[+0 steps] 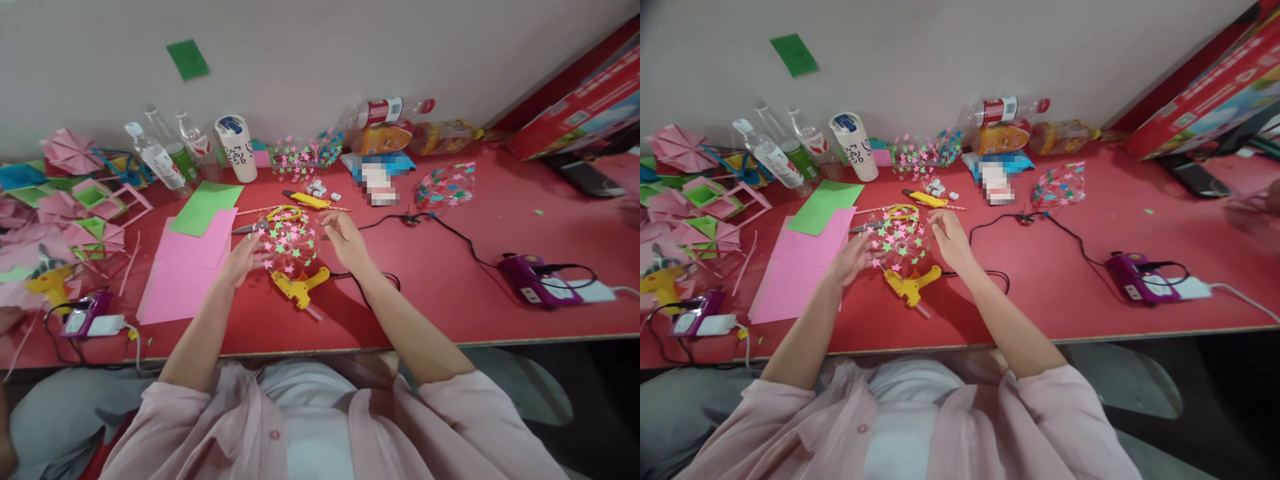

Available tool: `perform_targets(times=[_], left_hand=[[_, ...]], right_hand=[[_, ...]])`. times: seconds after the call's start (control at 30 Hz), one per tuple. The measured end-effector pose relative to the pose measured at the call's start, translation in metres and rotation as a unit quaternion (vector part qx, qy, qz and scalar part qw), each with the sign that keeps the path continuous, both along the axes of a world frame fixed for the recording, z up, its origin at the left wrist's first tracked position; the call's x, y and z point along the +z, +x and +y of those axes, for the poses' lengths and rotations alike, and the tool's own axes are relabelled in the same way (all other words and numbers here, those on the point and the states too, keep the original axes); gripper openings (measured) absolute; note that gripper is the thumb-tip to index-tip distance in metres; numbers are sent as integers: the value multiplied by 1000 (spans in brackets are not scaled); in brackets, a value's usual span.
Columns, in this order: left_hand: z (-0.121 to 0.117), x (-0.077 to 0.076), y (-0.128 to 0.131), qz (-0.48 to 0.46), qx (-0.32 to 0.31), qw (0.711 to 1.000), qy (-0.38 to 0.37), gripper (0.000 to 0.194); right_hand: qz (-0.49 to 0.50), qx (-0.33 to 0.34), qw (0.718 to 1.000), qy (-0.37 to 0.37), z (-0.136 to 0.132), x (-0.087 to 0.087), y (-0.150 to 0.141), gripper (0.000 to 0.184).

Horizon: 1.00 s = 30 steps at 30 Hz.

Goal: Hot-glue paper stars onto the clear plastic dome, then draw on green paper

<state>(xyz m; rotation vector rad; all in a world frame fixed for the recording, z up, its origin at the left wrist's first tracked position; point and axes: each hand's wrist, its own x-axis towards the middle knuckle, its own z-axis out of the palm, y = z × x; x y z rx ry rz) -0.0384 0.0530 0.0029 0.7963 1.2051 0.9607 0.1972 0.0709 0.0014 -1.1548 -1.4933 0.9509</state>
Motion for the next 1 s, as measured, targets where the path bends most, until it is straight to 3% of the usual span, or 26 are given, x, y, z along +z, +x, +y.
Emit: perform_targets(times=[0.3,0.53,0.73,1.0], left_hand=[[4,-2,8,-49,15,999,3,15],[7,-2,16,-88,4,996,11,16],[7,-8,9,-89,19,996,9,14],[4,-10,-2,-69,27,997,11,22]], right_hand=[[-10,-10,1000,2,4,-4,-4,4],[-44,-16,998,50,6,4,-8,8],[0,18,1000,20,1,10,-15,7],[8,0,998,56,4,5,-8,6]])
